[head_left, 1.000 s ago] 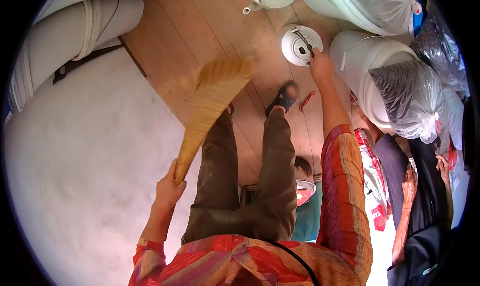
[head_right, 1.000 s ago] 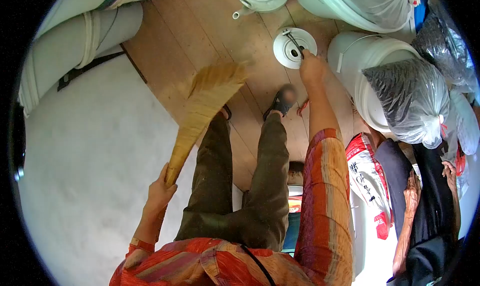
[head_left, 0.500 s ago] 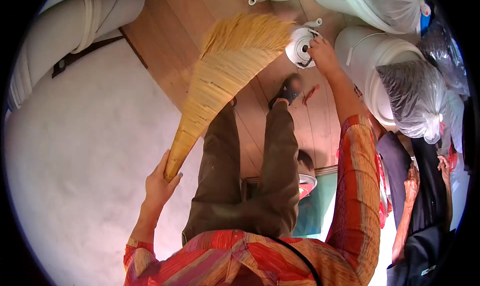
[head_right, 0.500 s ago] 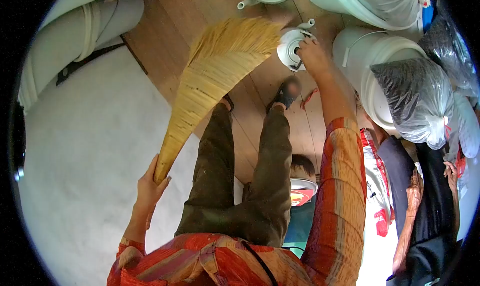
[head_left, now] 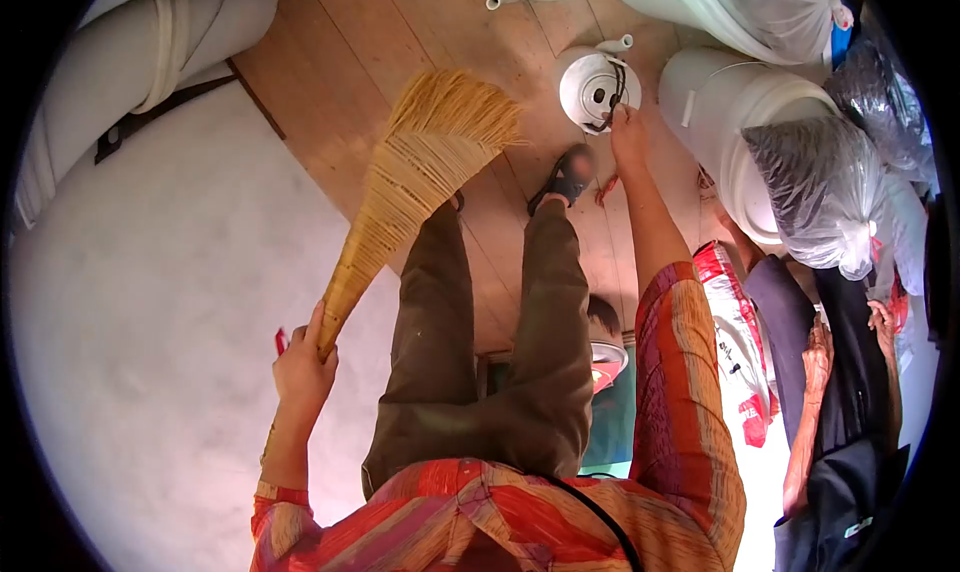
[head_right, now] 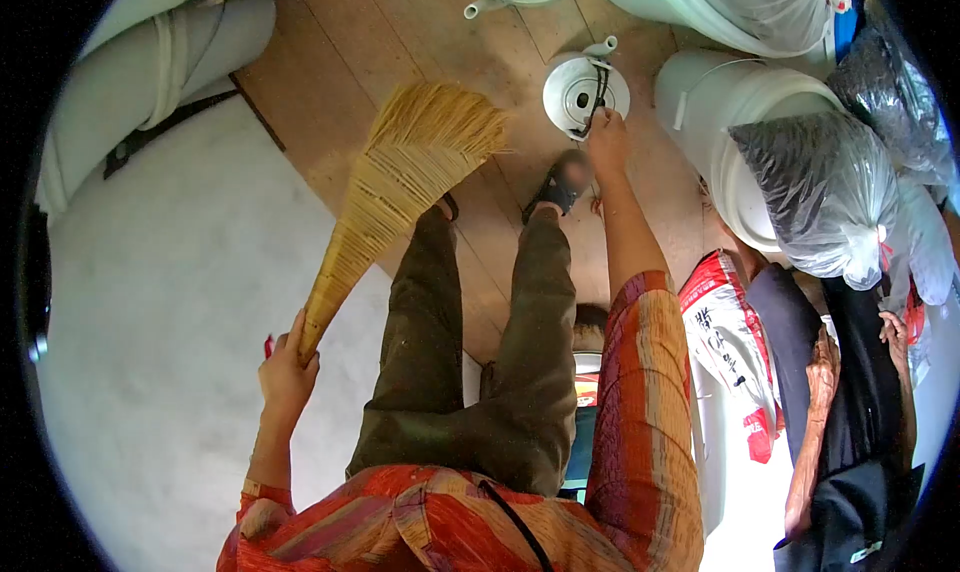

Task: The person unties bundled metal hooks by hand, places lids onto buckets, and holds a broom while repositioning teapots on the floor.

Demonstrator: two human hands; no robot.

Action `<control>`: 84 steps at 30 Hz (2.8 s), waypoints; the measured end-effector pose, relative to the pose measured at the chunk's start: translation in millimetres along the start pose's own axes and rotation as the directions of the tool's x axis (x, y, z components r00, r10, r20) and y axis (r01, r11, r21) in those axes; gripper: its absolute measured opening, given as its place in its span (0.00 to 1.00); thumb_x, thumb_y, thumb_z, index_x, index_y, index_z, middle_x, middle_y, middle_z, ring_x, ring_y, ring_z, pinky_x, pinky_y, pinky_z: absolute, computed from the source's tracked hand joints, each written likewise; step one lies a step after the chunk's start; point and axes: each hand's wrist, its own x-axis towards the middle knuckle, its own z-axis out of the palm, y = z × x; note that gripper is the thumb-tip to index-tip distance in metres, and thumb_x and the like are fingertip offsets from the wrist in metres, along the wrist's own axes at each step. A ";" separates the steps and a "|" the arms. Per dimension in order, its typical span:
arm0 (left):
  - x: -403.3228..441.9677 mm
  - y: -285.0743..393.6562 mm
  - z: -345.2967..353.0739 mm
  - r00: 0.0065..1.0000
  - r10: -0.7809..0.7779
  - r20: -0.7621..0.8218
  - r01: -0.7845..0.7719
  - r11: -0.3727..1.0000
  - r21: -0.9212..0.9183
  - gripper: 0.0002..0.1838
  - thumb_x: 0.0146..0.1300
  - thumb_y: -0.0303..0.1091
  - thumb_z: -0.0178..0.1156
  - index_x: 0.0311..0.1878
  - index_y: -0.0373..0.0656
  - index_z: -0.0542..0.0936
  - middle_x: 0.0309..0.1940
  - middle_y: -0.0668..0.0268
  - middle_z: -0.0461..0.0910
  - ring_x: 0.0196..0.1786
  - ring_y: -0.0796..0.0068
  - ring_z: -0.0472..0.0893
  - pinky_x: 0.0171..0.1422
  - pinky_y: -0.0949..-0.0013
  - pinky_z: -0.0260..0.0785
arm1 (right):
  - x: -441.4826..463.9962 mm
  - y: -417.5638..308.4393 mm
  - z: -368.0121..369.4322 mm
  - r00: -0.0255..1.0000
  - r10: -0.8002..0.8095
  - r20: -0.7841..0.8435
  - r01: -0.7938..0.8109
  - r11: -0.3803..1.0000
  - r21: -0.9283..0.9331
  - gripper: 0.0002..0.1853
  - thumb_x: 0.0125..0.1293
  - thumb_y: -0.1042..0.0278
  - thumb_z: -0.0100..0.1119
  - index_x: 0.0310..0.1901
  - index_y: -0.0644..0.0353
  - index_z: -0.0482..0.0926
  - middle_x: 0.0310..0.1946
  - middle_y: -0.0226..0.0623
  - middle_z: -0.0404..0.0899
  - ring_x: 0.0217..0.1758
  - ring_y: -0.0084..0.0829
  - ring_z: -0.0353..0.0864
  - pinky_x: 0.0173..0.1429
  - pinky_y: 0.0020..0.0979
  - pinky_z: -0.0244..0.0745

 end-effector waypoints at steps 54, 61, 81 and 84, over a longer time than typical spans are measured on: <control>-104.0 -92.6 239.8 0.806 -0.012 0.591 0.539 -0.396 -0.743 0.40 0.54 0.37 0.61 0.69 0.39 0.54 0.51 0.54 0.74 0.52 0.66 0.74 0.58 0.69 0.64 | -151.1 -340.5 337.1 0.712 0.095 0.696 0.000 0.991 -0.136 0.10 0.66 0.63 0.52 0.36 0.61 0.76 0.22 0.28 0.71 0.26 0.21 0.67 0.33 0.24 0.63; -100.2 -83.4 252.4 0.892 -0.077 0.445 0.396 -0.341 -0.853 0.41 0.52 0.41 0.63 0.69 0.47 0.57 0.54 0.53 0.73 0.57 0.62 0.72 0.61 0.68 0.62 | -124.9 -416.0 484.5 0.669 0.006 0.743 0.103 0.990 -0.100 0.10 0.66 0.63 0.53 0.29 0.58 0.72 0.20 0.28 0.69 0.23 0.20 0.66 0.28 0.24 0.62; -80.7 -104.5 234.6 0.710 0.082 0.699 0.692 -0.264 -0.672 0.41 0.53 0.47 0.62 0.68 0.50 0.57 0.49 0.45 0.75 0.54 0.50 0.75 0.57 0.62 0.65 | -96.2 -495.3 625.7 0.366 -0.486 0.794 0.625 0.760 0.177 0.04 0.67 0.73 0.48 0.34 0.62 0.70 0.27 0.36 0.70 0.32 0.31 0.71 0.44 0.37 0.72; -80.0 -99.6 246.0 0.760 0.047 0.648 0.630 -0.301 -0.716 0.41 0.53 0.47 0.62 0.69 0.50 0.56 0.49 0.45 0.74 0.55 0.50 0.74 0.57 0.62 0.65 | -152.7 -523.7 595.7 0.670 0.027 0.742 -0.249 0.950 0.191 0.04 0.67 0.73 0.48 0.34 0.62 0.71 0.26 0.35 0.70 0.30 0.30 0.70 0.40 0.35 0.70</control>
